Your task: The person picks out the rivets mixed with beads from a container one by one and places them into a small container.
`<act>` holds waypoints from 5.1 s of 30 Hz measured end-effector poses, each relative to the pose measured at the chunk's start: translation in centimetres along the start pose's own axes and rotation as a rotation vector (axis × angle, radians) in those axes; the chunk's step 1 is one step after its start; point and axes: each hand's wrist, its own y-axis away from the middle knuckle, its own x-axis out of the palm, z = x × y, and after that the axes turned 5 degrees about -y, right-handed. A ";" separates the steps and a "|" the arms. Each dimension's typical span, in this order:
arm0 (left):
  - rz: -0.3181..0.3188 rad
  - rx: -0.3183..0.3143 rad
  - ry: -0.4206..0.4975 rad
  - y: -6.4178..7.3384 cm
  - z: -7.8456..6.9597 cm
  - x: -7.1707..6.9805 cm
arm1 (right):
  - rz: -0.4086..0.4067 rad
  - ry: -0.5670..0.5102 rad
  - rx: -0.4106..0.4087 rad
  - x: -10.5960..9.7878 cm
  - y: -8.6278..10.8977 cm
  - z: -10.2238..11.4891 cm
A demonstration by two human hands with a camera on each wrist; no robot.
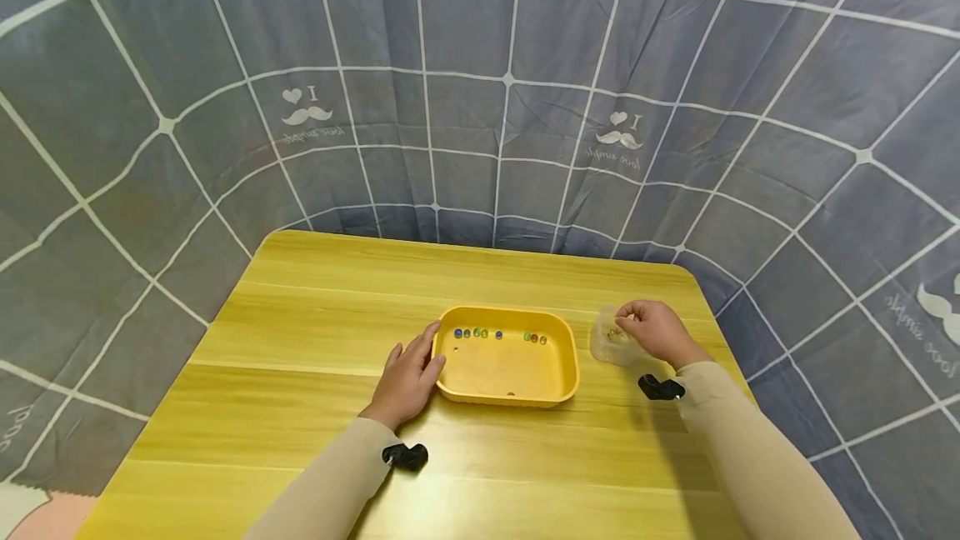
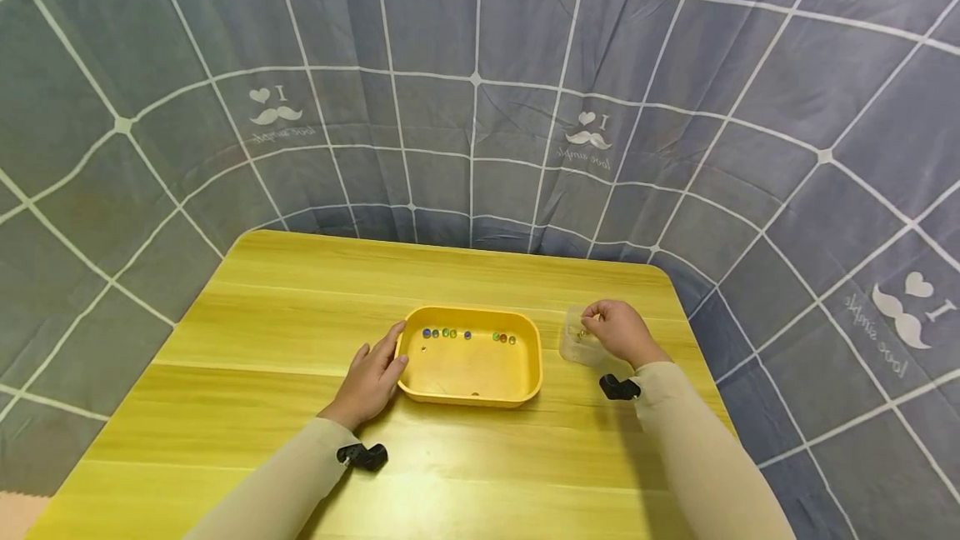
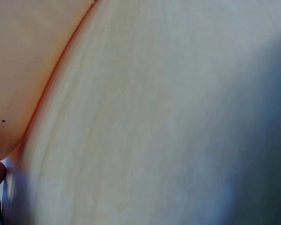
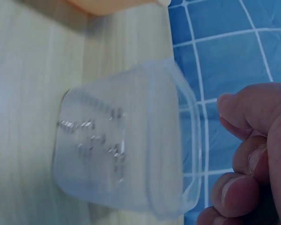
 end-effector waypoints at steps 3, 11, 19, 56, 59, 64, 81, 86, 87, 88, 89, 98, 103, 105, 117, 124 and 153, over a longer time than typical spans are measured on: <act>-0.003 -0.007 -0.002 -0.1 -0.2 0.2 | 0.007 0.003 0.007 0.0 -0.1 -0.9; -0.010 -0.022 -0.008 -0.3 -0.5 0.7 | 0.008 -0.016 0.012 0.0 -0.4 -2.1; -0.022 -0.020 -0.009 -0.2 -0.5 0.7 | -0.004 -0.024 0.019 0.3 0.0 -2.3; -0.006 -0.028 -0.003 0.0 -0.6 0.3 | 0.013 -0.002 0.045 0.8 0.1 -1.3; -0.009 -0.032 -0.005 0.2 -0.7 0.4 | 0.019 -0.005 0.056 0.7 0.1 -1.3; -0.021 -0.036 -0.008 0.7 -0.9 0.8 | 0.018 0.019 0.014 0.5 0.3 -0.8; -0.037 -0.031 -0.010 1.3 -1.3 1.0 | 0.077 -0.055 -0.096 2.8 -0.3 6.7; -0.022 -0.040 -0.004 1.3 -1.4 0.9 | 0.137 -0.075 -0.120 4.6 -0.9 9.5; -0.020 -0.042 -0.004 1.3 -1.4 0.9 | 0.152 -0.074 -0.128 5.0 -1.1 10.1; -0.018 -0.044 -0.008 1.3 -1.5 0.8 | 0.167 -0.074 -0.136 5.5 -1.3 10.6; -0.017 -0.046 -0.010 1.3 -1.5 0.8 | 0.186 -0.075 -0.145 6.0 -1.4 11.1; -0.012 -0.058 -0.015 1.3 -1.4 0.9 | 0.302 -0.071 -0.242 10.6 -3.3 14.1; 0.005 -0.066 -0.008 1.2 -1.5 0.9 | 0.326 -0.036 -0.267 12.7 -4.4 14.7; 0.009 -0.067 -0.005 1.2 -1.5 0.9 | 0.340 -0.012 -0.276 13.3 -4.7 14.8; -0.002 -0.056 -0.020 1.2 -1.3 0.9 | 0.402 0.095 -0.304 15.8 -5.6 16.3; -0.010 -0.044 -0.027 1.4 -1.2 0.9 | 0.418 0.124 -0.310 16.9 -6.2 16.4; -0.016 -0.042 -0.035 0.8 -1.5 0.9 | 0.436 0.031 -0.343 18.9 -7.3 14.6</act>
